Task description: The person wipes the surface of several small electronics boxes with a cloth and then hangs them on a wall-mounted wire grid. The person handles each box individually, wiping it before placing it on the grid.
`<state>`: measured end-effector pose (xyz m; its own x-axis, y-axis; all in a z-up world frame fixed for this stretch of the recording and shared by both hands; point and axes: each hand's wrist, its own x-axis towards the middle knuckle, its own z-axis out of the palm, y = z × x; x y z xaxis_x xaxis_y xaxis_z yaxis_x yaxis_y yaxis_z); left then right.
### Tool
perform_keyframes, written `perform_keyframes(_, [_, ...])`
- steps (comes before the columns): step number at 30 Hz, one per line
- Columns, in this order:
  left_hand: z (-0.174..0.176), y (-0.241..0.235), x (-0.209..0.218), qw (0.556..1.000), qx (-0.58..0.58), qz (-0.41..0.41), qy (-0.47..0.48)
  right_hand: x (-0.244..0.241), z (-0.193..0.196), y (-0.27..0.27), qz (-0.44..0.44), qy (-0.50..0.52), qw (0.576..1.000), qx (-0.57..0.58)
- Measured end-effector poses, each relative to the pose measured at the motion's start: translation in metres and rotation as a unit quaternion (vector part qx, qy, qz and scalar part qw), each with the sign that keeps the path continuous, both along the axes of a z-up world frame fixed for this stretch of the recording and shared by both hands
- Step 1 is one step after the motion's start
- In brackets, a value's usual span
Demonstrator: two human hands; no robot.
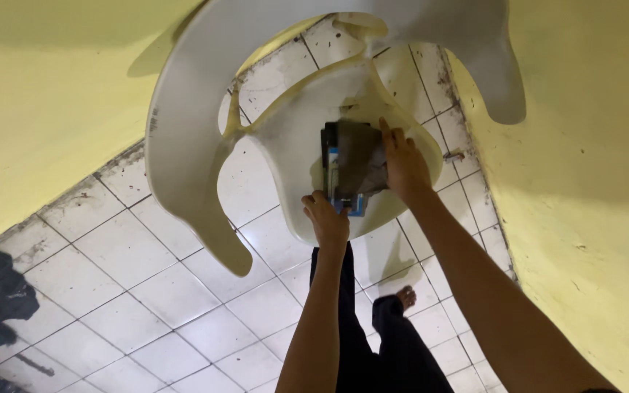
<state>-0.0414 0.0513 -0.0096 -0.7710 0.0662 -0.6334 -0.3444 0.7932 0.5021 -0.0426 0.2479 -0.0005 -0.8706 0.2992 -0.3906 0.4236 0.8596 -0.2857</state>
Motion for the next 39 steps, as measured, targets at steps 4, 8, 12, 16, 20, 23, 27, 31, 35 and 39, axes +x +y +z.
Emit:
perform_keyframes(4, [-0.008,-0.006,0.006,1.000,-0.017,0.001,0.009,0.022,-0.007,0.012,-0.033,0.045,0.998,0.032])
perform_keyframes(8, [-0.016,-0.004,0.007,1.000,-0.016,0.010,0.013,0.066,0.007,0.023,-0.145,0.120,0.981,0.044])
perform_keyframes(12, [-0.028,-0.001,0.008,0.998,-0.029,0.042,-0.022,0.130,0.026,0.029,-0.277,0.116,0.954,-0.016])
perform_keyframes(16, [-0.034,-0.003,0.009,0.997,-0.020,0.068,-0.039,0.175,0.034,0.023,-0.427,0.107,0.878,-0.187])
perform_keyframes(20, [-0.050,-0.006,0.018,0.997,-0.017,0.071,-0.015,0.185,0.018,-0.001,-0.458,0.133,0.824,-0.305])
perform_keyframes(23, [-0.068,-0.014,0.023,0.997,-0.029,0.001,0.073,0.179,-0.002,-0.024,-0.458,0.133,0.811,-0.338])
perform_keyframes(27, [-0.072,-0.022,0.020,0.999,-0.019,0.013,0.039,0.167,-0.013,-0.041,-0.455,0.087,0.826,-0.320])
perform_keyframes(31, [-0.057,-0.028,0.021,0.995,0.052,-0.009,0.087,0.174,-0.016,-0.040,-0.446,0.098,0.835,-0.308])
perform_keyframes(35, [-0.031,-0.042,0.026,0.990,0.132,0.032,0.023,0.197,-0.016,-0.031,-0.487,0.108,0.790,-0.357])
perform_keyframes(39, [0.010,-0.054,0.031,0.894,0.397,0.147,-0.147,0.195,0.009,-0.021,-0.495,0.141,0.741,-0.431])
